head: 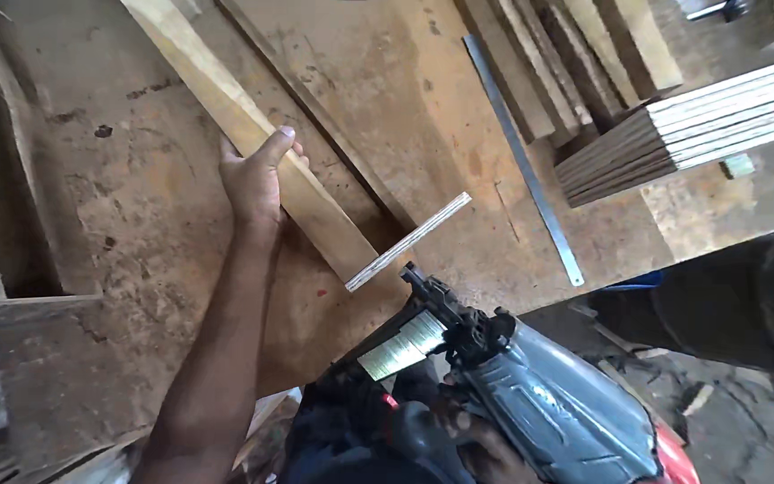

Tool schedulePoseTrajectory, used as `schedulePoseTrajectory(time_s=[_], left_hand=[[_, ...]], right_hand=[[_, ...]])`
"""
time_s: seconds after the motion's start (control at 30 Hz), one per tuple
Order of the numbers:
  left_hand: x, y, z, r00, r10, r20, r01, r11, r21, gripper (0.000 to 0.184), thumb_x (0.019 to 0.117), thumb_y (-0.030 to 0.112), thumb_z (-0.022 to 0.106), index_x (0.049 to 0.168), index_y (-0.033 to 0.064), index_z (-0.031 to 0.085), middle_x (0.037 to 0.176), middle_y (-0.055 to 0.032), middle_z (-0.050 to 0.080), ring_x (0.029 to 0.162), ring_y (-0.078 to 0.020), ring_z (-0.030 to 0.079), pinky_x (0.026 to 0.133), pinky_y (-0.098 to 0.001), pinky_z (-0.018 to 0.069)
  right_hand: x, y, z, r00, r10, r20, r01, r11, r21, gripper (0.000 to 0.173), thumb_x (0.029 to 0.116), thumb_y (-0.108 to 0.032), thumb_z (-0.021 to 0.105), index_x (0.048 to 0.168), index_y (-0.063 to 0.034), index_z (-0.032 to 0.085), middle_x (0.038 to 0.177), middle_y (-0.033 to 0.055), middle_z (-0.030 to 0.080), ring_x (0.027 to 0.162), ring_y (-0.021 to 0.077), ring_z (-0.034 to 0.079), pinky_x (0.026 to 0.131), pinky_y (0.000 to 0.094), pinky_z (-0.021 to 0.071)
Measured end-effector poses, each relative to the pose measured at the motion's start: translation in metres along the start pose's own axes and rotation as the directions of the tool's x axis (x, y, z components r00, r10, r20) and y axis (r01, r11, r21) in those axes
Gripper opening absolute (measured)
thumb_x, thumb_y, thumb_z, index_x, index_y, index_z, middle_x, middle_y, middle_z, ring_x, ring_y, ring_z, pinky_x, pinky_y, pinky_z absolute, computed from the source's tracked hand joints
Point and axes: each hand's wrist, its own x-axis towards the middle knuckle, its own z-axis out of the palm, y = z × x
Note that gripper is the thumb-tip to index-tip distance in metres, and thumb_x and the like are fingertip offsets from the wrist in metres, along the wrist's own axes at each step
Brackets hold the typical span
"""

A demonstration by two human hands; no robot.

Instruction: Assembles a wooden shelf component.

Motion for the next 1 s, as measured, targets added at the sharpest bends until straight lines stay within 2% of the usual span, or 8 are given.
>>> schedulePoseTrajectory(time_s=[0.17,0.33,0.43,0.5,0.6,0.67,0.77,1.0], left_hand=[[0.001,-0.001,0.001,1.000,0.021,0.010,-0.021,0.999,0.028,0.065,0.0874,0.009,0.080,0.139,-0.0017,0.042,0.092,-0.0172,0.072,0.080,-0.0314,0.075,0.073,-0.0447,0.0672],[-0.002,0.001,0.006,0.999,0.032,0.019,-0.032,0.999,-0.037,0.065,0.0876,0.006,0.079,0.139,-0.0004,0.040,0.094,-0.0182,0.070,0.078,-0.0308,0.075,0.070,-0.0441,0.0671],[-0.001,0.000,0.011,0.999,0.045,0.030,-0.043,0.997,-0.065,0.063,0.0879,0.005,0.078,0.138,-0.0007,0.040,0.092,-0.0188,0.069,0.078,-0.0323,0.074,0.071,-0.0460,0.0668],[-0.001,0.000,0.012,0.999,0.047,0.025,-0.045,0.996,-0.083,0.065,0.0881,0.004,0.078,0.139,-0.0008,0.039,0.092,-0.0191,0.069,0.078,-0.0326,0.074,0.071,-0.0465,0.0668],[0.002,-0.001,0.009,0.998,0.053,0.035,-0.050,0.995,-0.092,0.063,0.0882,0.004,0.078,0.138,-0.0015,0.039,0.090,-0.0197,0.069,0.078,-0.0327,0.074,0.071,-0.0460,0.0663],[0.002,-0.003,0.008,0.998,0.051,0.046,-0.047,0.994,-0.096,0.064,0.0876,0.005,0.078,0.138,-0.0027,0.039,0.090,-0.0204,0.069,0.078,-0.0335,0.074,0.071,-0.0465,0.0664],[0.001,-0.004,0.011,0.998,0.047,0.039,-0.042,0.993,-0.112,0.065,0.0881,0.004,0.078,0.139,-0.0014,0.038,0.091,-0.0198,0.068,0.078,-0.0328,0.074,0.072,-0.0463,0.0664],[0.002,-0.005,0.012,0.998,0.043,0.035,-0.038,0.992,-0.119,0.066,0.0886,0.004,0.078,0.140,-0.0009,0.037,0.093,-0.0204,0.068,0.078,-0.0328,0.074,0.071,-0.0456,0.0668]], right_hand=[[-0.005,0.014,0.006,0.999,0.054,-0.007,-0.054,0.998,-0.038,0.018,0.0986,-0.028,0.065,0.110,-0.0189,0.074,0.086,-0.0085,0.071,0.080,0.0024,0.065,0.081,0.0251,0.0544],[-0.005,0.023,0.008,0.999,0.024,-0.028,-0.025,0.999,-0.034,0.020,0.0986,-0.027,0.065,0.114,-0.0163,0.073,0.086,-0.0057,0.071,0.079,0.0048,0.065,0.080,0.0277,0.0555],[-0.003,0.026,0.009,0.999,0.002,-0.041,-0.004,0.999,-0.046,0.015,0.0986,-0.028,0.064,0.103,-0.0169,0.074,0.085,-0.0056,0.070,0.079,0.0049,0.065,0.078,0.0268,0.0546],[-0.001,0.025,0.010,0.999,-0.004,-0.054,0.001,0.999,-0.054,0.017,0.0978,-0.028,0.065,0.106,-0.0160,0.073,0.083,-0.0053,0.069,0.077,0.0050,0.065,0.076,0.0272,0.0552],[-0.003,0.021,0.003,0.999,0.029,-0.014,-0.030,0.998,-0.046,0.024,0.0975,-0.024,0.063,0.118,-0.0149,0.070,0.084,-0.0065,0.069,0.077,0.0040,0.064,0.079,0.0271,0.0555],[-0.006,0.025,0.001,0.999,0.031,0.009,-0.031,0.999,-0.029,0.020,0.0985,-0.025,0.063,0.114,-0.0166,0.072,0.086,-0.0076,0.070,0.079,0.0028,0.065,0.080,0.0259,0.0551],[-0.007,0.030,0.005,1.000,-0.002,0.015,0.003,0.999,-0.035,0.014,0.0993,-0.026,0.063,0.100,-0.0180,0.074,0.085,-0.0074,0.069,0.080,0.0032,0.064,0.080,0.0255,0.0541],[-0.003,0.033,0.008,1.000,-0.028,0.008,0.028,0.999,-0.015,0.014,0.0983,-0.025,0.062,0.100,-0.0163,0.073,0.082,-0.0070,0.068,0.077,0.0039,0.063,0.077,0.0264,0.0537]])
